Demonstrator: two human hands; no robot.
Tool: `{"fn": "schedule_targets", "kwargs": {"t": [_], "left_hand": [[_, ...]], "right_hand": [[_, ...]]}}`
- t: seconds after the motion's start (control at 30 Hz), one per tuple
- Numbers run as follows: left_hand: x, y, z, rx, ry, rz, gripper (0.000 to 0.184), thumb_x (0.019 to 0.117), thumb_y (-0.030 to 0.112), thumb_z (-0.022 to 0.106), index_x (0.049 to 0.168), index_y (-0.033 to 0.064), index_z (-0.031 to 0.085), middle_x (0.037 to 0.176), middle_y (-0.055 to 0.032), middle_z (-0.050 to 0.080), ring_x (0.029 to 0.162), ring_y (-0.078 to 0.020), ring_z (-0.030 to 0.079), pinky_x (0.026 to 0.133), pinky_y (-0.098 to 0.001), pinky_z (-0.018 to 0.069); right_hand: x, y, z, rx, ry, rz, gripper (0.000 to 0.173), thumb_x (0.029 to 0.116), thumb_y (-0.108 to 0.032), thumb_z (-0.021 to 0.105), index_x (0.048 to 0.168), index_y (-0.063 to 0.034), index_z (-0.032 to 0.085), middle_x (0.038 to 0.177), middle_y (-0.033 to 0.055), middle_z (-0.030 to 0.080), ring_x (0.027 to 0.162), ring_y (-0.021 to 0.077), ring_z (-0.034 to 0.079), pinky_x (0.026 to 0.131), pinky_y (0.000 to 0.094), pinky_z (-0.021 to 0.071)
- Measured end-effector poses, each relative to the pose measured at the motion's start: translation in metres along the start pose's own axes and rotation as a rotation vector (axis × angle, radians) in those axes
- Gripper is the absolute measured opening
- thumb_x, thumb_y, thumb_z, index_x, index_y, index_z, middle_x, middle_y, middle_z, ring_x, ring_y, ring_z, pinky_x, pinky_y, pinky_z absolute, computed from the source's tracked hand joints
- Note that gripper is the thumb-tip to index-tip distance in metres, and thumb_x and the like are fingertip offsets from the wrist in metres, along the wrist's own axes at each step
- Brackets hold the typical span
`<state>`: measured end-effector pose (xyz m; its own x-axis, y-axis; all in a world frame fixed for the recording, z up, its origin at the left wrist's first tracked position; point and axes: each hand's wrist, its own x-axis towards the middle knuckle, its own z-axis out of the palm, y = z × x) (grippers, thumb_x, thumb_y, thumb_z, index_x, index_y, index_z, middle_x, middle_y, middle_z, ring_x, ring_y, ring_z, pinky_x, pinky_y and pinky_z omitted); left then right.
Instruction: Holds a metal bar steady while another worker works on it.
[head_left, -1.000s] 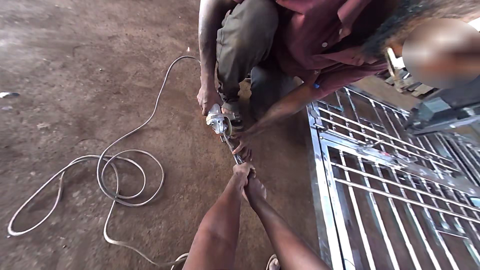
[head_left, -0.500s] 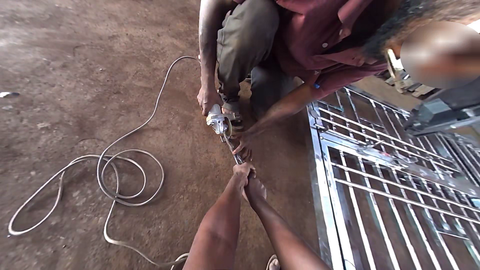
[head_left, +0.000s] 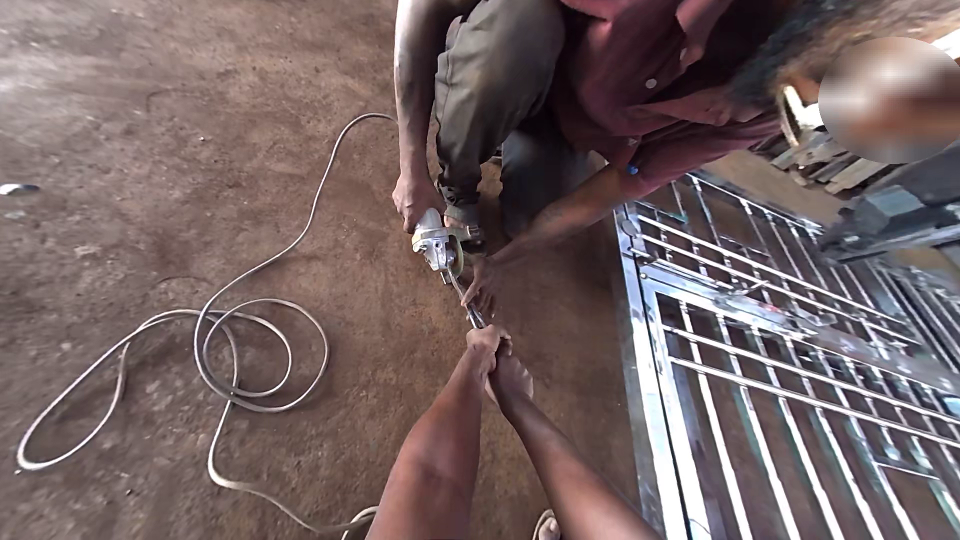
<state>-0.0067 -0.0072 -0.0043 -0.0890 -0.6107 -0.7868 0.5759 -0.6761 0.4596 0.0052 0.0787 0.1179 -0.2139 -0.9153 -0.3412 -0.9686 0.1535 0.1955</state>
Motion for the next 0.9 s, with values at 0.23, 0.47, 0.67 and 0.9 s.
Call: {"fn": "schedule_targets", "kwargs": {"t": [0.23,0.47,0.67,0.9], "left_hand": [[0.0,-0.002,-0.001,-0.115,-0.008,-0.042,0.013,0.0853,-0.005,0.069,0.095,-0.0037,0.061,0.068,-0.0119,0.062,0.05,-0.0173,0.058,0.05,-0.0298,0.0523],[0.002,-0.001,0.0,-0.087,0.002,-0.047,0.015,0.0851,-0.005,0.069,0.098,-0.0041,0.061,0.071,-0.012,0.065,0.052,-0.0169,0.06,0.05,-0.0294,0.0528],[0.004,-0.002,0.0,-0.077,0.004,-0.056,0.015,0.085,-0.005,0.069,0.098,-0.0031,0.061,0.073,-0.0118,0.065,0.053,-0.0169,0.06,0.051,-0.0296,0.0531],[0.002,-0.002,0.0,-0.078,0.013,-0.049,0.015,0.0834,-0.005,0.07,0.096,-0.0033,0.062,0.071,-0.0117,0.065,0.053,-0.0169,0.06,0.051,-0.0294,0.0526]], "right_hand": [[-0.005,-0.006,-0.047,0.018,-0.408,0.033,0.049,0.1112,-0.017,0.038,0.156,0.0023,0.032,0.149,0.0251,0.052,0.136,0.0371,0.055,0.11,0.0499,0.0445],[-0.004,-0.005,-0.047,0.003,-0.41,0.02,0.052,0.1116,-0.018,0.038,0.159,-0.0001,0.025,0.147,0.0257,0.052,0.134,0.0378,0.056,0.107,0.0508,0.0459],[-0.004,-0.006,-0.049,0.028,-0.428,0.043,0.053,0.1115,-0.018,0.04,0.159,0.0004,0.025,0.151,0.0248,0.05,0.137,0.0369,0.053,0.11,0.0494,0.0442],[0.077,0.038,0.089,0.021,-0.108,0.017,0.055,0.1036,-0.024,0.051,0.154,-0.0062,0.036,0.119,0.0176,0.072,0.108,0.0364,0.072,0.09,0.0544,0.0577]]}}
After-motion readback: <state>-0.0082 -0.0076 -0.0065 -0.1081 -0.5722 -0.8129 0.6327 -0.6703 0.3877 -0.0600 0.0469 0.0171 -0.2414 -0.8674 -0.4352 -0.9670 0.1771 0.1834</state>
